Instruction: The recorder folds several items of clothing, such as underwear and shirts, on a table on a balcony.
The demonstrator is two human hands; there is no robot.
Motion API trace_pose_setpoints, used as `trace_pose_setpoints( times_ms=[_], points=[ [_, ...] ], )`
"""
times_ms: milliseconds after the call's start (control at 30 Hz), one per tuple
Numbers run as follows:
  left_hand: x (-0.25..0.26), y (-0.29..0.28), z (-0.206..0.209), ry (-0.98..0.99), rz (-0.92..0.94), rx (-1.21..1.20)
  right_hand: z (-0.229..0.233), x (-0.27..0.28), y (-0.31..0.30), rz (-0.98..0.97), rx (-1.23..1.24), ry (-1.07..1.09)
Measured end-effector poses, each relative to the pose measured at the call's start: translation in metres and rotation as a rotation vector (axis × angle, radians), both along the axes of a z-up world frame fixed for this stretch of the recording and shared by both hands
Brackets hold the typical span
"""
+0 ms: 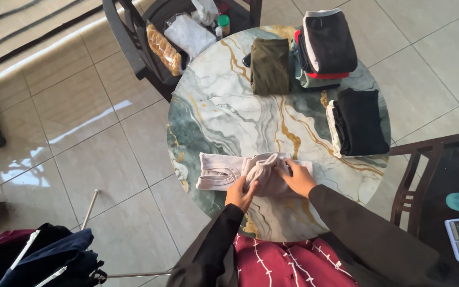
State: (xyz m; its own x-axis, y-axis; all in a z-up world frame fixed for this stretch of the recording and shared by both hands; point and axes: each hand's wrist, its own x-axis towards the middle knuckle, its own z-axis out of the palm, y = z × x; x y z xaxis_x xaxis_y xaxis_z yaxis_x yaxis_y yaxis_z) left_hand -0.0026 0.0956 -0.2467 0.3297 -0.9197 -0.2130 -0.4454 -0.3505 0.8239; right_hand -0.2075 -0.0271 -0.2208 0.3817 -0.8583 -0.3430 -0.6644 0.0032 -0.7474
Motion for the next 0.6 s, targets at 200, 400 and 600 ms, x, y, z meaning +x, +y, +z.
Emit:
trace_pose_setpoints(
  times_ms=[200,400,600],
  points=[
    [-0.011,-0.016,-0.046,-0.251,0.227,0.073,-0.056,0.005,-0.004,-0.041,-0.226,0.076],
    [-0.015,-0.040,-0.024,-0.304,0.330,0.194,-0.041,0.017,0.003,-0.279,-0.186,0.224],
    [-0.012,-0.036,0.033,-0.392,0.206,0.057,0.015,0.008,0.030,-0.343,-0.407,0.137]
  ],
)
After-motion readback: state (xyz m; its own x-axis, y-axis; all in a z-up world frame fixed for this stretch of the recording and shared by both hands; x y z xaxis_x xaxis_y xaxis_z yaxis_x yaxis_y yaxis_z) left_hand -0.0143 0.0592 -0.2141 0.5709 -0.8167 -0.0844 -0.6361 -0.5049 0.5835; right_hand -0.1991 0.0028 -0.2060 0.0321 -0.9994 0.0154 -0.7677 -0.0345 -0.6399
